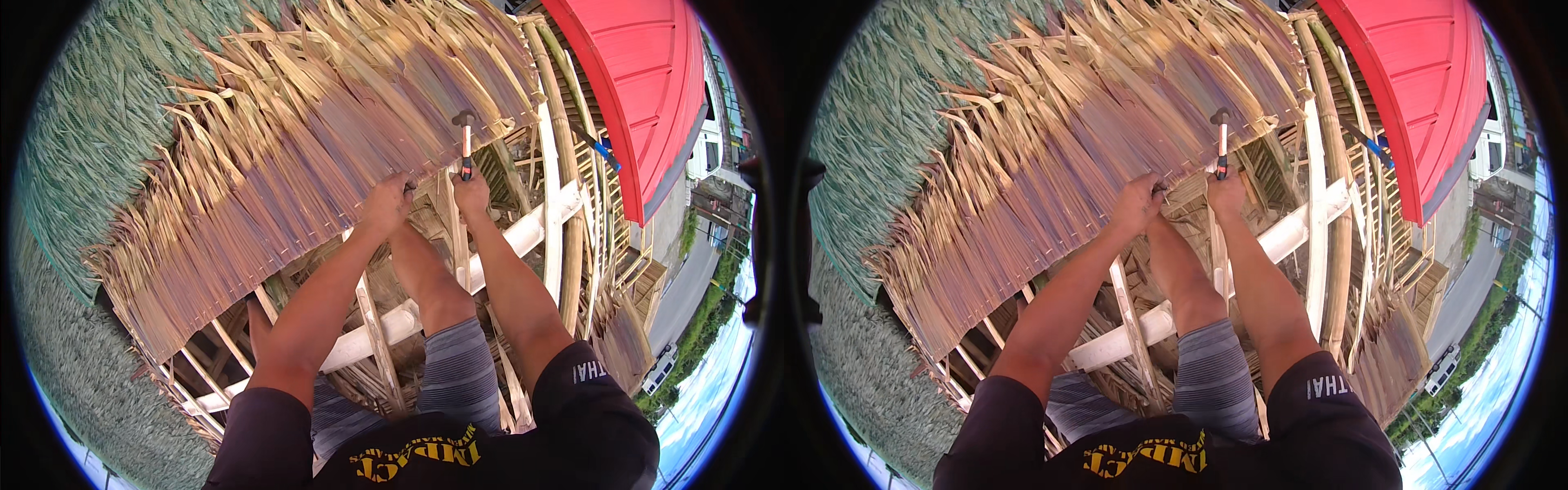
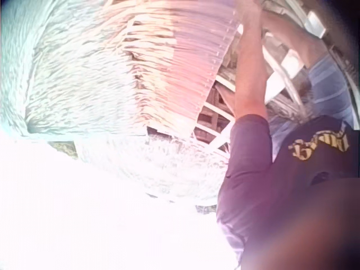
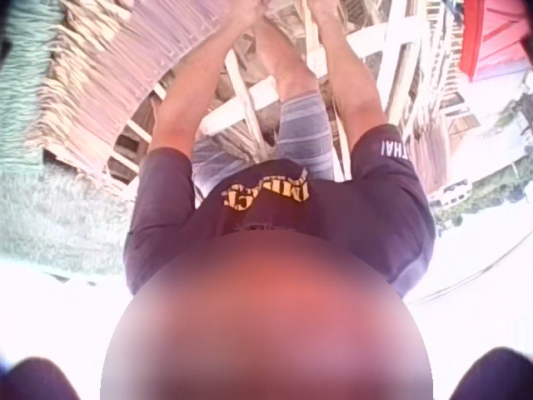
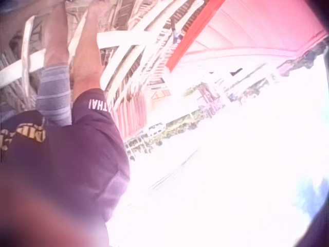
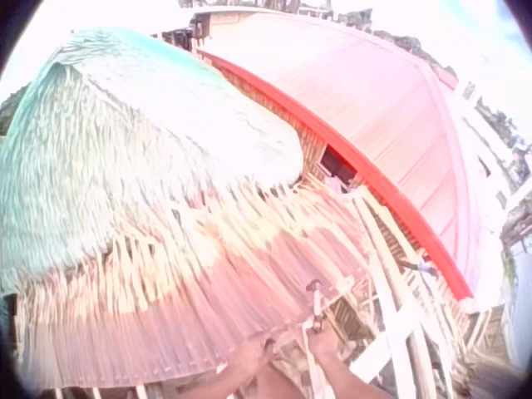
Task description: The person installs thatched roof tiles on a wooden roof frame. They repeatedly place a tile, position a nail, and hammer it into the frame, then repeat the process along the roofline.
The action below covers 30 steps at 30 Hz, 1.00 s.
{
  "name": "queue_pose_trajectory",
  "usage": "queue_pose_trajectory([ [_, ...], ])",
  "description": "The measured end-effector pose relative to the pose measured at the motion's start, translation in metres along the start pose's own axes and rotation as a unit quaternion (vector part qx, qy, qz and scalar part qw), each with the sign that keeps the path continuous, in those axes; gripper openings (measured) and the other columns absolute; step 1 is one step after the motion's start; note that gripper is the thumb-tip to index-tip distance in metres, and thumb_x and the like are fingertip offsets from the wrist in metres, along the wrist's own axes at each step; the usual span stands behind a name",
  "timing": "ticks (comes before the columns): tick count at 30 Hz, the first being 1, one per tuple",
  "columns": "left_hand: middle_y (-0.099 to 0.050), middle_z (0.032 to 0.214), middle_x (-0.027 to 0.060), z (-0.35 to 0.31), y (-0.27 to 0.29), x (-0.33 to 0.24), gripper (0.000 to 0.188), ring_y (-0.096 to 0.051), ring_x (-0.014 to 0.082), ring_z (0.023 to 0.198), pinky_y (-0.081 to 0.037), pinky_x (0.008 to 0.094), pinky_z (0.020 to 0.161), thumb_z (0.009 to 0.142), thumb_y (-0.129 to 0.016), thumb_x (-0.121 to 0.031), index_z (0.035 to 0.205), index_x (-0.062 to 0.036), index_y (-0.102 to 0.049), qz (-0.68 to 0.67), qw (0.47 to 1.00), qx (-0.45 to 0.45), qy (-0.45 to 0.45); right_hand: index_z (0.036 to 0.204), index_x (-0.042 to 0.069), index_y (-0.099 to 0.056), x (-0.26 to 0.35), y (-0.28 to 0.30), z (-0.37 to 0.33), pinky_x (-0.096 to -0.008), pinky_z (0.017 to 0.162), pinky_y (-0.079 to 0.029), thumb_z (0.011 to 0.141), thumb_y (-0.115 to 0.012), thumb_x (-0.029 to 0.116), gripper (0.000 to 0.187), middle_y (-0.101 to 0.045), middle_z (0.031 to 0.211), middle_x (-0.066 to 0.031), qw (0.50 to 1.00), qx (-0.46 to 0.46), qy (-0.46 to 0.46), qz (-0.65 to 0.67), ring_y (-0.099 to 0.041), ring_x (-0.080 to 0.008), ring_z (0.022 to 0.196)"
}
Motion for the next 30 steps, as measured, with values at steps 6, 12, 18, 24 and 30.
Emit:
queue_pose_trajectory([
  [6,-0.067,0.098,0.0221,0.049,-0.057,0.025,0.019,-0.066,0.0413,0.094,-0.053,0.0479,0.081,0.084,-0.064,-0.001,0.103,-0.0009,-0.063,-0.041,0.999,-0.025,0.005,0.104,0.008,-0.064,-0.029,-0.032,0.081,-0.05,0.08,-0.053,0.084,-0.075,0.023,0.027,-0.071,0.092,-0.0218,0.997,-0.041,-0.03,0.059,-0.069,-0.042,0.091],
  [12,-0.068,0.096,0.0205,0.086,-0.109,0.047,0.019,-0.068,0.0379,0.091,-0.053,0.0422,0.08,0.086,-0.065,-0.004,0.105,-0.0013,-0.066,-0.038,0.997,-0.04,0.058,0.101,0.006,-0.063,-0.051,-0.048,0.099,-0.0423,0.078,-0.052,0.084,-0.075,0.014,0.023,-0.067,0.085,-0.014,0.986,-0.05,-0.037,0.156,-0.067,-0.0312,0.084],
  [18,-0.066,0.104,0.013,0.092,-0.144,0.059,0.017,-0.066,0.0317,0.093,-0.052,0.0379,0.083,0.087,-0.068,-0.005,0.104,-0.0041,-0.067,-0.067,0.991,-0.09,0.07,0.101,0.004,-0.06,-0.061,-0.033,0.091,-0.0397,0.071,-0.049,0.084,-0.076,0.011,0.025,-0.064,0.082,-0.0124,0.982,0.009,0.02,0.189,-0.058,-0.0268,0.072],
  [24,-0.06,0.114,0.0114,0.081,-0.151,0.072,0.016,-0.063,0.0306,0.099,-0.05,0.037,0.085,0.087,-0.069,-0.007,0.103,-0.0034,-0.068,-0.058,0.988,-0.11,0.094,0.114,0.005,-0.052,-0.064,0.02,0.023,-0.0543,0.067,-0.049,0.1,-0.061,0.021,0.024,-0.064,0.078,-0.0241,0.989,0.072,0.111,0.071,-0.065,-0.047,0.076],
  [30,-0.059,0.112,0.0127,0.082,-0.15,0.062,0.016,-0.061,0.033,0.101,-0.05,0.0394,0.086,0.088,-0.067,-0.006,0.103,-0.0029,-0.067,-0.036,0.99,-0.118,0.066,0.117,0.004,-0.047,-0.053,0.058,-0.039,-0.0596,0.063,-0.047,0.106,-0.048,0.024,0.023,-0.064,0.076,-0.0264,0.976,0.146,0.154,0.053,-0.063,-0.0516,0.071],
])
Point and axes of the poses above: each hand's wrist, its own z-axis towards the middle knuckle, its own y-axis out of the back of the hand, x = y × z, the point moved 10 cm from there along z, towards the middle knuckle
